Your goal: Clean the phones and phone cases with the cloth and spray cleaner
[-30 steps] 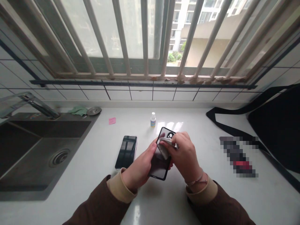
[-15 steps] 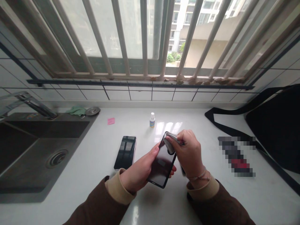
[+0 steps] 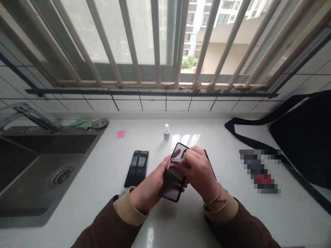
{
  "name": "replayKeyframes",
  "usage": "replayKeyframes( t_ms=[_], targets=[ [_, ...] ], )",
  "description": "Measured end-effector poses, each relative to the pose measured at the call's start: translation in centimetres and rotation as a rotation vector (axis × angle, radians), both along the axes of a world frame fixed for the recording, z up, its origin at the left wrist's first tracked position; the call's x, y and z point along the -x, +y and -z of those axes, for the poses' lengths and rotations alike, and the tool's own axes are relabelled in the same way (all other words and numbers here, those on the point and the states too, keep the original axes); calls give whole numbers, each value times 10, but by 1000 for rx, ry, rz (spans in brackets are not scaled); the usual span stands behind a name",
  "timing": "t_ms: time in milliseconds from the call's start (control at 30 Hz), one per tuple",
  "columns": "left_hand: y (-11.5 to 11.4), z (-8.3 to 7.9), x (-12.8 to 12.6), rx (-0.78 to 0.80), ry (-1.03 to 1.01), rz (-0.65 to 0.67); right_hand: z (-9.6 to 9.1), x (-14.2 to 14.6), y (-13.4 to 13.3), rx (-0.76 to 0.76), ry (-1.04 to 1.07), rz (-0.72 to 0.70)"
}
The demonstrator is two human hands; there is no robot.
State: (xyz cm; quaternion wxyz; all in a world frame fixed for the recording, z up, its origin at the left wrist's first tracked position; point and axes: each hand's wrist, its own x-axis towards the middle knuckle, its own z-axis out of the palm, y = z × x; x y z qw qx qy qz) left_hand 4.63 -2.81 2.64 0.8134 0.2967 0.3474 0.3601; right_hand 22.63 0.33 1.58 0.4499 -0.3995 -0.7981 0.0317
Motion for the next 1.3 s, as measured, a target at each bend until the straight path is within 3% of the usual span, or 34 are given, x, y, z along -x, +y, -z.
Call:
replayKeyframes(
  t_ms=[233, 400, 567, 800, 933, 1067, 1200, 1300],
  targets=[
    [-2, 4, 5, 45, 32, 159, -1, -11, 6, 23, 27, 323],
    [-3, 2, 3, 29, 95, 142, 1, -11, 7, 50, 45, 361],
    [-3, 1, 1, 43, 87, 91, 3, -3, 4, 115, 68, 187],
    [4, 0, -3, -53, -152, -209, 6, 19, -12, 165, -5, -85],
    [6, -5, -2, 2, -179, -260, -1, 20, -16, 161, 102, -128],
    [10, -6, 1, 18, -214, -307, -14, 12, -17, 222, 245, -304],
    [13, -4, 3, 24, -224, -314, -16, 10, -18, 377, 188, -360],
    [13, -2, 2, 5, -246, -325, -10, 14, -17, 334, 70, -388]
  ],
)
